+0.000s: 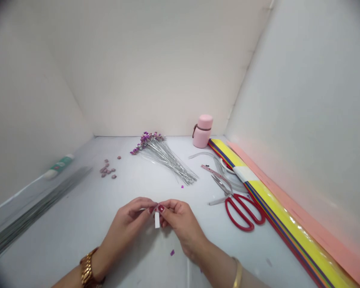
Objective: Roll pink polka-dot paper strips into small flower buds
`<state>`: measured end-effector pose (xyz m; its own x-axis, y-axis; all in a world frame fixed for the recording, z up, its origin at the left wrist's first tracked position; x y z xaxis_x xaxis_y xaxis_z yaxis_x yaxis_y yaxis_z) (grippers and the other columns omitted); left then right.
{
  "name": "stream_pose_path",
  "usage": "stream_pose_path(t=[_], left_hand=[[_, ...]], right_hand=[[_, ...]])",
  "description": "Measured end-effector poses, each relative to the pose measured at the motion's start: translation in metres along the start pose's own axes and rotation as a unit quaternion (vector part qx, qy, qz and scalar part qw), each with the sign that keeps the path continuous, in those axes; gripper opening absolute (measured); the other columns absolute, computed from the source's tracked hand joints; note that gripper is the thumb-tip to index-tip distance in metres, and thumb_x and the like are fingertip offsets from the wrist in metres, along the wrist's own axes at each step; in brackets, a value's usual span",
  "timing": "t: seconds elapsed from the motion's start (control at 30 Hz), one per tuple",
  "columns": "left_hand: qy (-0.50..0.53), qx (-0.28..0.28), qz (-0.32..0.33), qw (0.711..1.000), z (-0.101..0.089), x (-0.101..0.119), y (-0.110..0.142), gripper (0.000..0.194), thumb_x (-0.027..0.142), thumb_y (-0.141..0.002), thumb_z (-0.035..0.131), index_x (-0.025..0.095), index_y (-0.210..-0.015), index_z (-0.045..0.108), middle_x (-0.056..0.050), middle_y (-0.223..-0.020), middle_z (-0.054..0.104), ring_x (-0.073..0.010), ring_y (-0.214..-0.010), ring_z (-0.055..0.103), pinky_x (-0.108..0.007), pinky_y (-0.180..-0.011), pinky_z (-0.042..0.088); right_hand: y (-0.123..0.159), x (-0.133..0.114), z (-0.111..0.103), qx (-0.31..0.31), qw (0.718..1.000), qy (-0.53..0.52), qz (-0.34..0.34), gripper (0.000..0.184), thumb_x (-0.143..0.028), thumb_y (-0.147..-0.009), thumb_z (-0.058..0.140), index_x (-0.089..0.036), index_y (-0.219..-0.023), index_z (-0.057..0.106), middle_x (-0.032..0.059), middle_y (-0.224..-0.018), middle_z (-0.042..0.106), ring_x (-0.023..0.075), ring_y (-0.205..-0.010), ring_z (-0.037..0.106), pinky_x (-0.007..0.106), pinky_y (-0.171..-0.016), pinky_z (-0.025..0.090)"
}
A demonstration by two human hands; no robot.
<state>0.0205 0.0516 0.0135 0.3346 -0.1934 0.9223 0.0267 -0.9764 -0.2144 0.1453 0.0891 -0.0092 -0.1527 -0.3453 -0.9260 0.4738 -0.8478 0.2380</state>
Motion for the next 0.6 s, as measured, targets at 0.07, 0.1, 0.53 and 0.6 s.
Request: stream_pose_path(t=[0.07, 0.1, 0.53, 0.6], left_hand=[[0.052, 0.012, -0.054, 0.997, 0.0, -0.005, -0.001, 0.017, 0.02, -0.079, 0.05, 0.018, -0.086, 0.065, -0.006, -0.086, 0.064, -0.0168, -0.078, 0.06, -0.026, -0.07, 0.048], [0.066, 0.015, -0.069, 0.995, 0.001, -0.006, -0.001, 0.016, 0.022, -0.078, 0.052, 0.018, -0.087, 0.064, -0.007, -0.086, 0.064, -0.0173, -0.079, 0.06, -0.027, -0.07, 0.048], [0.154, 0.014, -0.175, 0.972, 0.004, -0.015, 0.0, 0.022, 0.025, -0.07, 0.06, 0.013, -0.088, 0.065, -0.006, -0.077, 0.068, -0.0169, -0.071, 0.06, -0.026, -0.065, 0.045], [0.195, 0.018, -0.2, 0.96, 0.004, -0.016, -0.001, 0.021, 0.025, -0.07, 0.061, 0.011, -0.086, 0.065, -0.004, -0.068, 0.067, -0.0155, -0.066, 0.06, -0.025, -0.063, 0.045]], right_hand=[[0.0, -0.001, 0.0, 0.002, 1.0, 0.02, -0.011, 0.018, -0.029, -0.07, 0.063, -0.012, -0.074, 0.065, -0.0017, -0.054, 0.055, 0.0071, -0.049, 0.045, 0.019, -0.049, 0.033], [0.0, -0.002, 0.001, 0.001, 0.999, 0.029, -0.016, 0.018, -0.03, -0.07, 0.063, -0.012, -0.074, 0.065, -0.0019, -0.054, 0.054, 0.0073, -0.049, 0.045, 0.019, -0.049, 0.033], [0.003, -0.003, 0.003, -0.016, 1.0, 0.003, -0.027, 0.019, -0.025, -0.075, 0.058, -0.018, -0.09, 0.048, -0.0047, -0.055, 0.056, 0.0079, -0.05, 0.047, 0.02, -0.051, 0.034], [0.005, -0.004, 0.004, -0.031, 0.999, -0.005, -0.027, 0.021, -0.023, -0.074, 0.059, -0.019, -0.092, 0.049, -0.0031, -0.061, 0.059, 0.0089, -0.054, 0.05, 0.02, -0.054, 0.037]])
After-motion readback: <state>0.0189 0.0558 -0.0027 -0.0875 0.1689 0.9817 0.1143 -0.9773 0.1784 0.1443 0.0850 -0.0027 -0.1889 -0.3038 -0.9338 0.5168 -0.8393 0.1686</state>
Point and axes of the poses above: each hand's wrist, its own y-axis away from the middle knuckle, its own z-axis out of the palm, x = y × z, the point moved 4 cm from there along -y, towards the middle knuckle
